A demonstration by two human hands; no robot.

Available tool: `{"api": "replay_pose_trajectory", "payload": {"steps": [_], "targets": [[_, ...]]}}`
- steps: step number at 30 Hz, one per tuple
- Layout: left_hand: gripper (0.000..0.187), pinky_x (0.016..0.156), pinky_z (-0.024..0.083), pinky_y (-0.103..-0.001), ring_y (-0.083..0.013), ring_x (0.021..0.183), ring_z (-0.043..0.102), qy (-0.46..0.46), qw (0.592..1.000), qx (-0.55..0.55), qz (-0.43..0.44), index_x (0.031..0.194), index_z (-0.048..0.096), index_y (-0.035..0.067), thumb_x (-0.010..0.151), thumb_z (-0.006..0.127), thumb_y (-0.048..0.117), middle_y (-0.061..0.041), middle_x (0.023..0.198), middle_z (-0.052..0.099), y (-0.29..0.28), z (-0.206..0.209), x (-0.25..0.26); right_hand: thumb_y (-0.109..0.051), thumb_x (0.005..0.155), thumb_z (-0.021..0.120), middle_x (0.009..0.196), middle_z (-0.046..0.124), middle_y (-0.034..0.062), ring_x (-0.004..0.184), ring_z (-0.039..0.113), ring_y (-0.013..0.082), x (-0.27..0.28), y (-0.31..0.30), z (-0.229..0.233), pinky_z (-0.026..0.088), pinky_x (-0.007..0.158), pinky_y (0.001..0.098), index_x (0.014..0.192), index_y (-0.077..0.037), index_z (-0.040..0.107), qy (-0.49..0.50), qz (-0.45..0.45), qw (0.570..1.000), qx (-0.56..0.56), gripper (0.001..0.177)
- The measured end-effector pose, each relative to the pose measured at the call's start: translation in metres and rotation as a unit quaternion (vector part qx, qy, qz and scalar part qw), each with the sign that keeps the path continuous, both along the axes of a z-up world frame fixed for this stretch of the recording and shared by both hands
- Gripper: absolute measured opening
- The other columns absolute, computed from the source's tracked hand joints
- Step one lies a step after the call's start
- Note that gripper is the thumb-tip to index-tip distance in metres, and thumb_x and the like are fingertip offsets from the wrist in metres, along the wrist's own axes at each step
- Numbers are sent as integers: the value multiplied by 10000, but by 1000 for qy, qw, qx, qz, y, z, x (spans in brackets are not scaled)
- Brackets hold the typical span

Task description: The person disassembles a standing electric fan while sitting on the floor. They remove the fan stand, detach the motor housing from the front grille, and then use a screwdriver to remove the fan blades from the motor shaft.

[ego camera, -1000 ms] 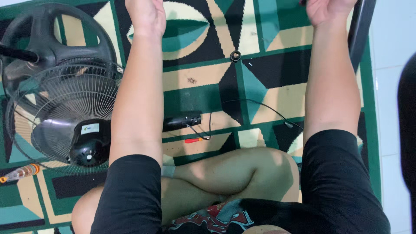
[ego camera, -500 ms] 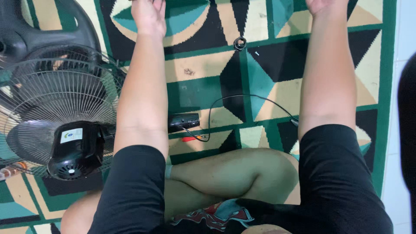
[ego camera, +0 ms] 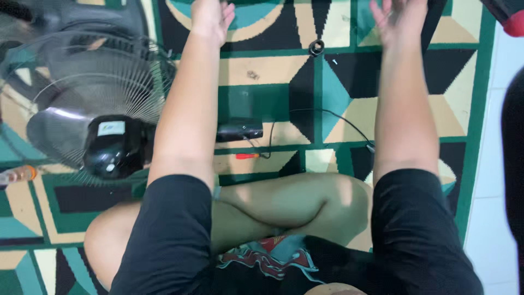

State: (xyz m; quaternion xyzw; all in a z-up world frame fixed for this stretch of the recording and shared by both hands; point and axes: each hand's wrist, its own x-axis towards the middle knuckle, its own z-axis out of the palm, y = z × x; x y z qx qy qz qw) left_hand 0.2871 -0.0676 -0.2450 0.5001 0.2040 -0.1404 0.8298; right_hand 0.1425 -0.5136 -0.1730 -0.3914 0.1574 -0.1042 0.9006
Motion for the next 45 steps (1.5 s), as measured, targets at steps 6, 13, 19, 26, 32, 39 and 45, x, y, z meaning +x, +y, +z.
{"api": "replay_pose_trajectory", "payload": {"steps": [6,13,19,26,32,39,45], "targets": [[328,731,403,-345,-188,842,491,-185,949,222,-127,1103,687,13,1032,665,332,-29,939,575,24,200,-152,-366,1036,624,1026,656,65,841,683,194,-112,125,76,593,713,370,1106,-109,583,129,118,985,-6,269],[430,747,534,-298,-76,785,680,-491,656,462,-339,1307,701,33,887,749,108,-99,918,729,100,327,-319,-310,988,597,1119,716,19,965,726,142,-203,215,175,562,795,309,1285,-111,579,157,438,841,-275,359],[252,546,327,-296,-81,603,396,-323,855,402,-62,1206,746,12,1021,805,172,-54,680,485,172,302,-342,-177,987,704,1086,681,25,954,664,123,-212,235,161,513,762,289,1341,-51,584,82,288,850,-433,395],[445,539,481,-358,-208,562,571,-435,711,543,-97,1060,720,60,784,915,349,-58,666,584,161,264,-357,-87,881,675,947,637,32,793,611,118,-218,257,71,493,646,276,1226,-54,605,263,201,845,-420,354],[347,675,519,-414,-290,736,670,-382,702,552,-239,1084,730,68,866,829,319,-114,783,674,144,262,-345,-25,789,790,1116,651,182,997,649,303,-227,274,66,545,844,366,1331,17,548,17,178,738,-651,595],[596,915,524,-438,-393,1027,679,-111,595,569,-556,1083,711,-34,812,805,488,-257,1104,689,142,222,-349,-94,739,897,1301,646,223,1198,616,415,-198,306,79,514,1012,436,1402,-39,577,-81,262,668,-692,738],[586,982,524,-423,-409,1111,680,-41,672,569,-472,1142,717,-61,839,748,440,-299,1164,690,153,208,-342,-90,831,870,1257,665,199,1160,637,389,-200,301,91,522,992,404,1370,-57,629,-139,264,682,-668,592]]}}
